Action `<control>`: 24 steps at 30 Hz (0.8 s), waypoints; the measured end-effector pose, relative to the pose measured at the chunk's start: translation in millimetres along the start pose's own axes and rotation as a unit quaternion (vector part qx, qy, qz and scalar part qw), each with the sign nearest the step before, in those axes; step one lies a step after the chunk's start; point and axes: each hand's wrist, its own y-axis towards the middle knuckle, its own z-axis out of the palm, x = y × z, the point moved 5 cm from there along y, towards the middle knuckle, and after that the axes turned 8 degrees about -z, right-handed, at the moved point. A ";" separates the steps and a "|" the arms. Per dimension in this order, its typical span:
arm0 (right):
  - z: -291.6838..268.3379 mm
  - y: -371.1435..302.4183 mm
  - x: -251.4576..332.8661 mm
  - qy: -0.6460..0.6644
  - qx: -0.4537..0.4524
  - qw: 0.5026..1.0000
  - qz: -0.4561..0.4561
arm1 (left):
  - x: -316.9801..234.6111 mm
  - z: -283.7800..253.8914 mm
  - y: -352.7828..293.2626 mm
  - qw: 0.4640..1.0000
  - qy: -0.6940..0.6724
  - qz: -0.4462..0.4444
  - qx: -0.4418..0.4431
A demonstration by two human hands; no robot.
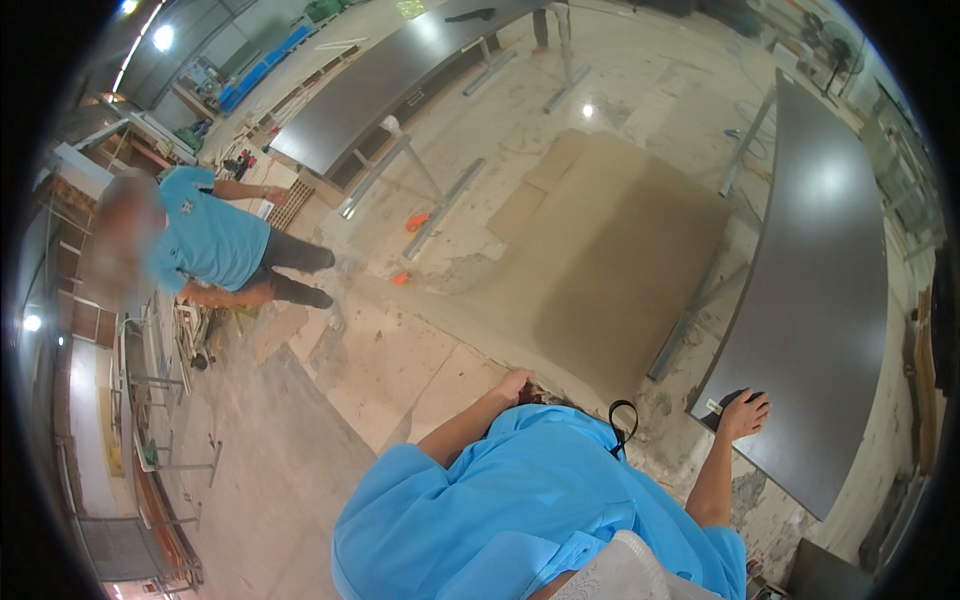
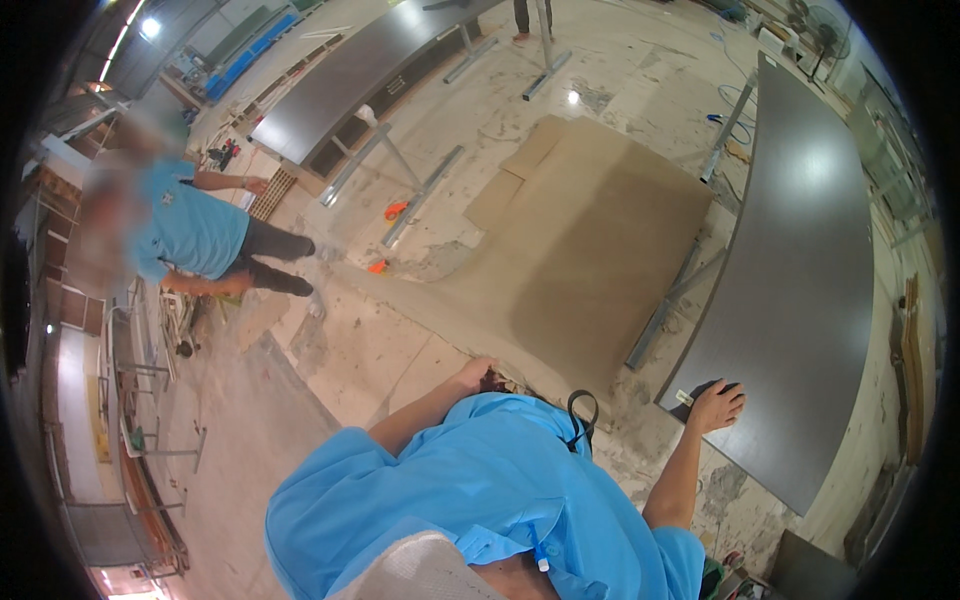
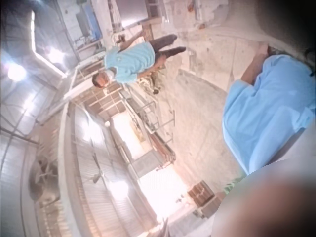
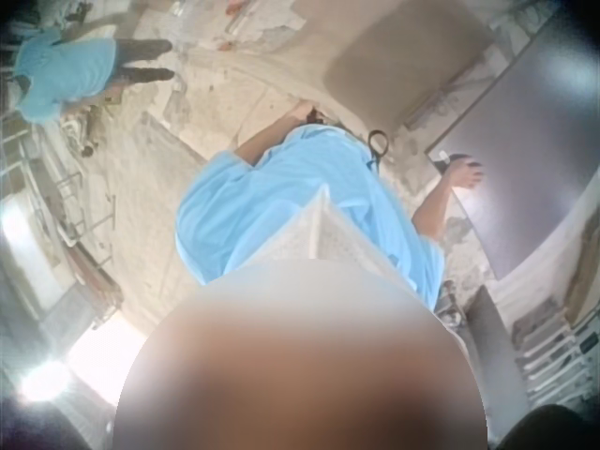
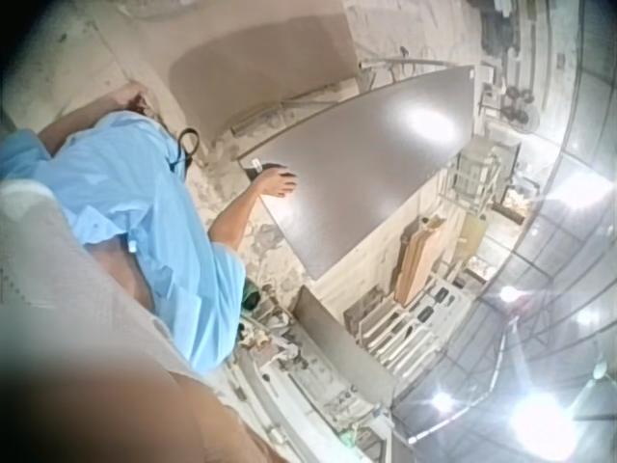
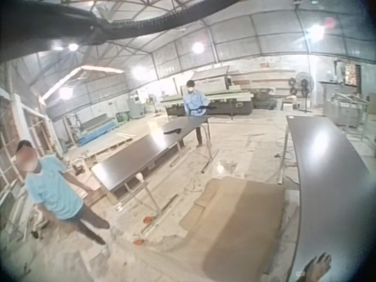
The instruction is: The person assembles a curved table by placing a large cardboard sheet onto a metal tabletop, aligning it, and securing it with tape. They smooth the cardboard and apply tape along the edges to hold it in place.
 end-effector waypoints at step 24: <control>-12.2 -1.3 5.1 0.006 -0.003 1.000 -0.008 | -11.2 10.0 8.8 0.996 0.032 0.001 0.081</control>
